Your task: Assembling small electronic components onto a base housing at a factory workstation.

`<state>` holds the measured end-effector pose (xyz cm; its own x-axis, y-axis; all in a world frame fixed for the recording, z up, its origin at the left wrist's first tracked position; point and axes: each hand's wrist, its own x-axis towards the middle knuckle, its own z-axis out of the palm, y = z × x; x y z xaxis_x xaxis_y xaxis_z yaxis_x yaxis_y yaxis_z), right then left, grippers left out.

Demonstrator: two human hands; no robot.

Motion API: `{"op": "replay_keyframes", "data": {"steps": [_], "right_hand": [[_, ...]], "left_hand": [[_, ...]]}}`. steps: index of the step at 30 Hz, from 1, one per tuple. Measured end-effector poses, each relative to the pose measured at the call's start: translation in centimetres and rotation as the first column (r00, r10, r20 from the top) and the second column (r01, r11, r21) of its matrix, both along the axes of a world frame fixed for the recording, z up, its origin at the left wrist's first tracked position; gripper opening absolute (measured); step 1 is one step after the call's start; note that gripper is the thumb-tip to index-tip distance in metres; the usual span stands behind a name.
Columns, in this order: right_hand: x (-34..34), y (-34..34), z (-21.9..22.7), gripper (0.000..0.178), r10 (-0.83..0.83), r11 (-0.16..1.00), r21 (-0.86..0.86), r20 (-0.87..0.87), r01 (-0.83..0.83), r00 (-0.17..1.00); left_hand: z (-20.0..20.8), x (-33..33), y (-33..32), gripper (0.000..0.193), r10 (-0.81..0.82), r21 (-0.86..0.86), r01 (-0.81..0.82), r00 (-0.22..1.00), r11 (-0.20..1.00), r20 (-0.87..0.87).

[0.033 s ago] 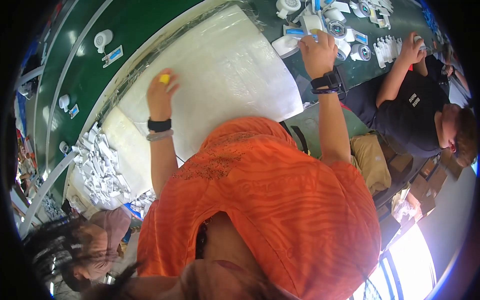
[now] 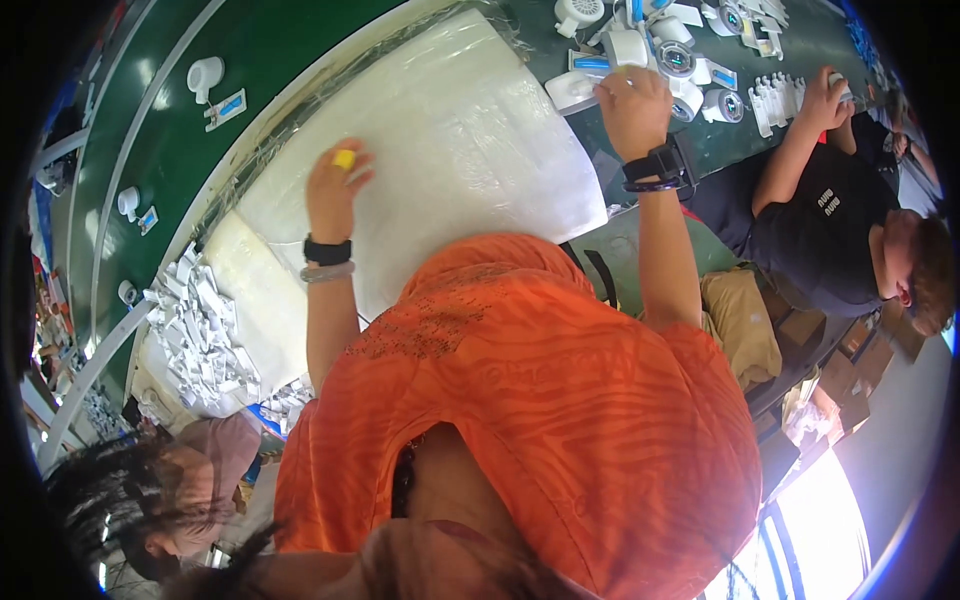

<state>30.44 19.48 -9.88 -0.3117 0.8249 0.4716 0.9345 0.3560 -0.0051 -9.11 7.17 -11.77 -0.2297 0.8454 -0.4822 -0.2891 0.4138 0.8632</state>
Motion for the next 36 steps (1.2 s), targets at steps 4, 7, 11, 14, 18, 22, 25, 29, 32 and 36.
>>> {"op": "replay_keyframes", "data": {"steps": [4,7,11,14,18,22,25,29,32,36], "right_hand": [[-2.2,-1.8,2.7,0.017,0.115,0.905,-0.393,-0.145,-0.164,0.983],[-5.7,-3.9,5.1,0.017,-0.443,0.579,-0.751,-0.616,-0.317,0.651],[-8.9,-5.4,3.0,0.013,-0.748,0.433,-0.457,-0.663,-0.777,-0.028],[-11.6,-6.9,2.0,0.019,-0.877,0.376,-0.278,-0.414,-0.884,-0.243],[-12.9,-8.2,0.7,0.032,-0.867,0.376,-0.384,-0.466,-0.843,-0.175],[-12.4,-8.6,1.3,0.026,-0.505,0.403,-0.597,-0.777,-0.694,0.375],[-11.8,-8.2,2.1,0.024,0.018,0.443,-0.678,-0.647,-0.586,0.763],[-12.2,-8.0,4.2,0.026,0.475,0.677,-0.435,-0.358,-0.593,0.804],[-12.2,-7.2,3.9,0.017,0.549,0.621,-0.309,-0.483,-0.720,0.682],[-12.2,-6.4,4.3,0.011,0.483,0.443,-0.281,-0.725,-0.851,0.490]], "left_hand": [[0.0,4.1,-1.5,0.025,-0.279,-0.100,0.279,0.960,0.955,0.012],[0.2,6.2,-2.0,0.034,-0.467,0.043,0.468,0.884,0.883,-0.024],[2.3,9.6,-1.8,0.050,-0.405,0.234,0.538,0.801,0.810,-0.442],[2.2,10.8,-2.0,0.065,-0.368,0.289,0.541,0.795,0.790,-0.482],[0.4,9.9,-1.7,0.051,-0.405,0.110,0.417,0.907,0.902,-0.118],[0.4,8.2,-1.7,0.034,-0.376,0.031,0.376,0.913,0.926,0.155],[2.7,7.3,-1.4,0.032,-0.329,-0.012,0.336,0.929,0.942,0.169],[3.9,6.8,-2.0,0.028,-0.358,-0.008,0.359,0.930,0.933,-0.078],[5.3,6.7,-1.9,0.033,-0.453,-0.065,0.454,0.847,0.889,-0.279],[7.1,6.2,-2.0,0.035,-0.422,-0.025,0.423,0.906,0.906,0.042]]}}
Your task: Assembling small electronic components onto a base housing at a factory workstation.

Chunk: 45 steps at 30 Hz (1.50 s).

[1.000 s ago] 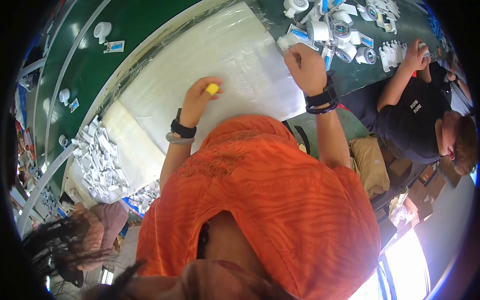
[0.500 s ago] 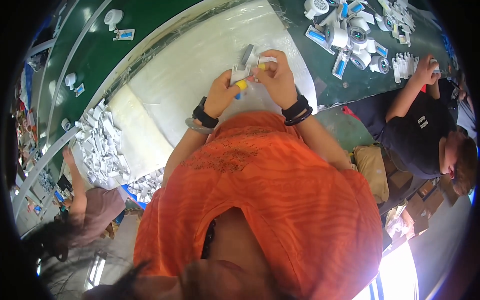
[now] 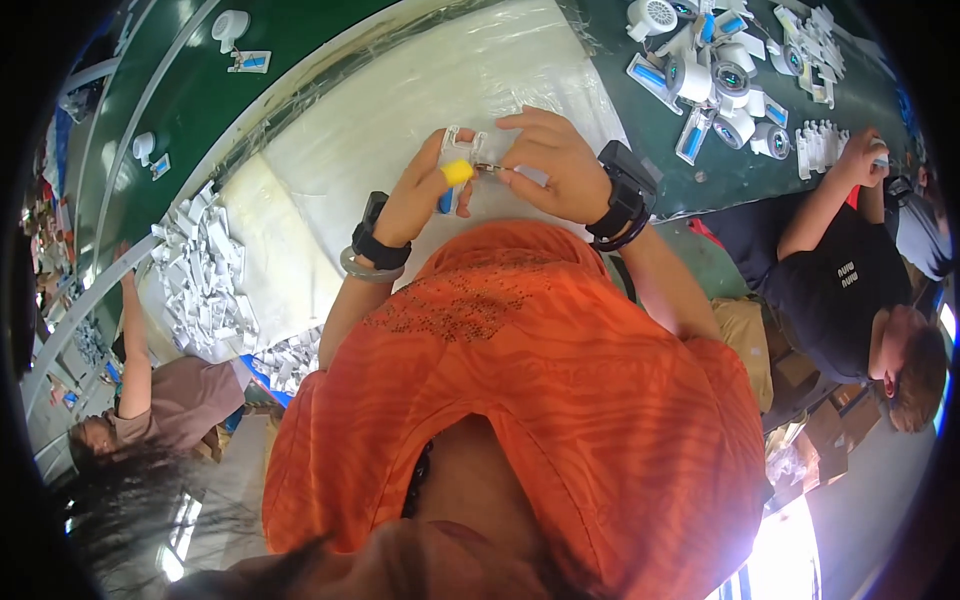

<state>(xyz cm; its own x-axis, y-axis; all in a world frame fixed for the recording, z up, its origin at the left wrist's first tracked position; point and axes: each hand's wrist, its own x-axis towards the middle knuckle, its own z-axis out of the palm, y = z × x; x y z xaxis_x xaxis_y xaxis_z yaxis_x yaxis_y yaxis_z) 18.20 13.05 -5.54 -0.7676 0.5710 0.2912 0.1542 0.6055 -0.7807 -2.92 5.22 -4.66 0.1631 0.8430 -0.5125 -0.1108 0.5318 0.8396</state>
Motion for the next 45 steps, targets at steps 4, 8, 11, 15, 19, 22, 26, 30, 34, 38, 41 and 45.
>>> {"op": "replay_keyframes", "data": {"steps": [4,8,11,15,19,22,26,30,34,38,41,45], "right_hand": [[-0.5,-1.0,2.0,0.006,-0.039,0.969,-0.248,-0.085,0.017,0.996],[-0.7,-1.3,3.3,0.013,-0.039,0.938,-0.341,0.068,0.060,0.997],[-0.6,-1.5,2.3,0.018,-0.167,0.985,0.054,0.132,0.161,0.977],[-1.1,-1.8,1.8,0.018,-0.289,0.942,0.190,0.029,0.278,0.957],[-1.6,-1.6,1.4,0.019,-0.317,0.910,0.250,-0.093,0.330,0.944],[-2.1,-1.5,1.2,0.021,-0.263,0.921,0.259,-0.137,0.291,0.955],[-2.0,-2.2,0.7,0.024,-0.285,0.922,0.234,-0.134,0.310,0.949],[-2.0,-2.1,1.3,0.024,-0.299,0.907,0.265,-0.141,0.327,0.944],[-2.1,-2.3,1.7,0.025,-0.309,0.897,0.287,-0.135,0.336,0.941],[-1.9,-2.3,1.6,0.027,-0.305,0.903,0.271,-0.141,0.333,0.942],[-1.6,-2.3,1.3,0.028,-0.286,0.906,0.286,-0.133,0.313,0.949],[-1.6,-2.5,1.2,0.028,-0.302,0.900,0.285,-0.139,0.330,0.943]], "left_hand": [[0.4,0.0,-0.2,0.033,0.104,-0.018,-0.102,0.976,0.995,0.191],[0.7,0.1,-0.2,0.032,0.100,0.151,-0.110,0.992,0.982,0.072],[1.3,-0.1,0.0,0.033,0.131,0.168,-0.121,0.990,0.978,-0.051],[1.0,0.5,-0.4,0.034,0.111,0.154,-0.110,0.994,0.982,0.003],[1.2,1.2,-0.4,0.038,0.102,0.146,-0.117,0.989,0.982,0.108],[1.4,1.6,-0.2,0.039,0.086,0.162,-0.102,0.991,0.982,0.101],[1.9,1.9,0.0,0.039,0.072,0.159,-0.088,0.992,0.983,0.103],[1.9,2.0,-0.4,0.037,0.043,0.158,-0.048,0.998,0.986,0.036],[2.5,2.2,-0.5,0.036,0.051,0.206,-0.054,0.999,0.977,0.019],[1.6,2.0,-0.7,0.037,0.027,0.329,0.009,0.994,0.944,-0.103],[1.9,2.0,-0.7,0.038,0.035,0.378,0.020,0.990,0.925,-0.137],[2.0,2.1,-0.7,0.039,0.035,0.373,0.039,0.981,0.927,-0.190]]}}
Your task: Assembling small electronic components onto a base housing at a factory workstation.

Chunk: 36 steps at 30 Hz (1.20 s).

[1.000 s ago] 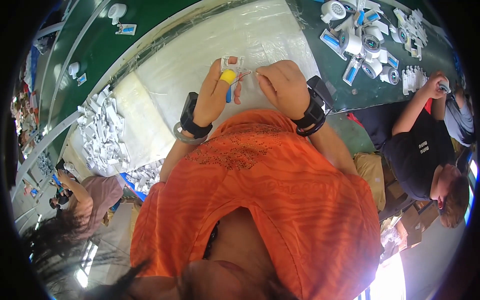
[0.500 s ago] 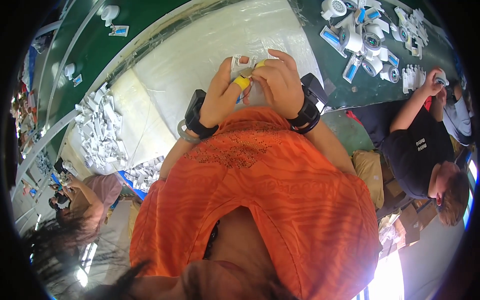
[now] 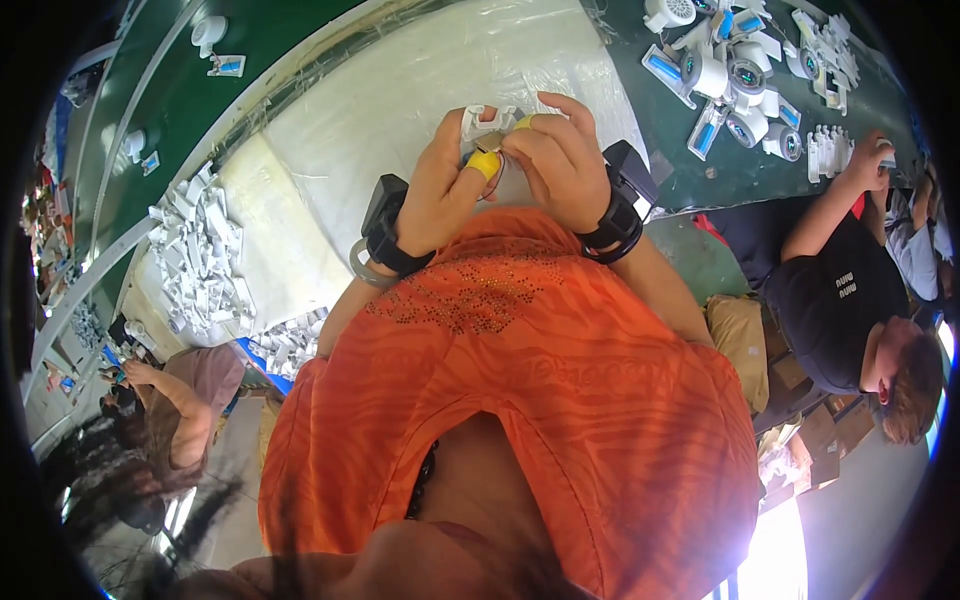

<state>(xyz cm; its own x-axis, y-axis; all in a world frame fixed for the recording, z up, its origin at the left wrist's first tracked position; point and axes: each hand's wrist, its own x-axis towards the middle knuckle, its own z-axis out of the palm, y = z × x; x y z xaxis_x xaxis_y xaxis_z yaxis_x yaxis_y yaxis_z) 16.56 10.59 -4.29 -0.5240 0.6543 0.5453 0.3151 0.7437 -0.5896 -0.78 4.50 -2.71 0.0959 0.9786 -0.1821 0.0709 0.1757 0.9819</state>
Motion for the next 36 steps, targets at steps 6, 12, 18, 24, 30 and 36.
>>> {"op": "replay_keyframes", "data": {"steps": [6,12,18,24,30,36], "right_hand": [[-0.16,-0.12,0.14,0.027,-0.010,1.000,0.007,-0.012,0.010,1.000],[-0.32,-0.12,0.56,0.026,-0.008,1.000,0.006,-0.002,0.008,1.000],[-0.15,-0.17,0.18,0.027,-0.007,1.000,0.013,0.007,0.007,1.000],[-0.05,-0.15,0.10,0.028,0.006,1.000,0.008,0.008,-0.006,1.000],[-0.07,-0.25,-0.05,0.028,0.000,1.000,0.000,0.010,0.000,1.000],[-0.07,-0.24,-0.02,0.030,-0.007,1.000,0.006,0.016,0.007,1.000]], "left_hand": [[0.82,0.07,0.14,0.038,-0.006,-0.011,0.005,0.997,1.000,-0.074],[0.64,0.27,0.00,0.036,0.006,0.023,-0.004,0.998,1.000,-0.065],[0.26,0.34,-0.11,0.036,0.012,0.024,-0.010,0.997,1.000,-0.083],[0.28,0.38,-0.19,0.035,0.030,0.050,-0.025,0.996,0.998,-0.089],[0.21,0.35,-0.19,0.034,0.039,0.069,-0.030,0.988,0.997,-0.146],[0.07,0.22,0.12,0.033,0.051,0.204,-0.002,0.970,0.979,-0.236]]}}
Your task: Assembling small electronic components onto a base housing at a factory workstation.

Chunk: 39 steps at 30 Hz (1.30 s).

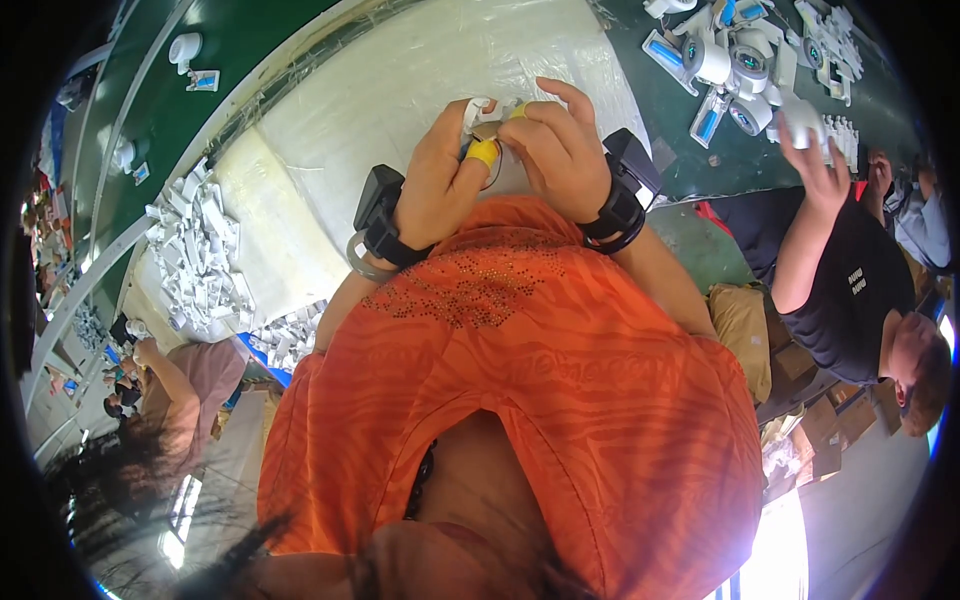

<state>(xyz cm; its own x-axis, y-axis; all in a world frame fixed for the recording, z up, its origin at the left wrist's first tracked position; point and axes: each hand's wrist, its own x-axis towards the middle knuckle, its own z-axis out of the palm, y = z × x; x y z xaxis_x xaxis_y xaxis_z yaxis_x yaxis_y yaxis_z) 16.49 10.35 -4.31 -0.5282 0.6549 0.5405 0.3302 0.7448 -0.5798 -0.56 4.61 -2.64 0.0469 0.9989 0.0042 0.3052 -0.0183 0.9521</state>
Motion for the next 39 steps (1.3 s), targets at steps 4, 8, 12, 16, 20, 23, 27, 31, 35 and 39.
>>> {"op": "replay_keyframes", "data": {"steps": [4,8,12,16,20,23,27,31,35,39], "right_hand": [[-0.1,0.0,0.3,0.031,0.013,1.000,-0.002,0.017,-0.013,1.000],[-0.1,-0.1,0.3,0.032,0.011,1.000,-0.016,0.017,-0.011,1.000],[-0.1,-0.2,0.4,0.033,0.005,1.000,-0.029,0.022,-0.005,1.000],[-0.2,-0.3,0.5,0.033,-0.003,0.999,-0.034,0.027,0.004,1.000],[-0.3,-0.5,0.5,0.032,-0.017,0.999,-0.048,0.027,0.019,0.999],[-0.3,-0.5,0.6,0.031,-0.010,0.999,-0.040,0.032,0.011,0.999],[-0.4,-0.6,0.8,0.031,0.001,0.999,-0.032,0.046,0.000,0.999],[-0.2,-0.7,0.4,0.025,0.015,0.990,-0.143,-0.019,-0.018,1.000],[0.1,-0.7,-1.8,0.038,-0.198,0.671,-0.730,-0.345,-0.130,0.917],[1.5,0.7,-3.0,0.056,-0.068,-0.053,-0.886,-0.457,-0.461,0.887]], "left_hand": [[0.2,-0.1,-0.3,0.036,0.006,-0.156,0.013,0.993,0.988,0.119],[0.1,-0.5,-0.4,0.037,-0.007,-0.203,0.070,0.955,0.977,0.296],[0.5,-0.2,-0.5,0.039,-0.008,-0.201,0.056,0.972,0.978,0.236],[-0.4,0.2,-0.7,0.033,0.014,-0.127,0.009,0.983,0.992,0.180],[-0.7,0.2,-0.9,0.031,0.017,-0.101,-0.001,0.987,0.995,0.162],[-0.5,0.3,-0.8,0.030,0.037,-0.124,-0.018,0.988,0.992,0.153],[0.2,0.1,-0.6,0.029,0.026,-0.181,-0.001,0.991,0.984,0.135],[0.5,-0.2,-0.6,0.025,0.045,-0.256,0.010,0.977,0.967,0.208],[0.7,-0.4,-0.5,0.031,0.063,-0.317,0.104,0.878,0.943,0.475],[1.4,-0.5,-0.4,0.029,0.034,-0.267,0.186,0.758,0.946,0.651]]}}
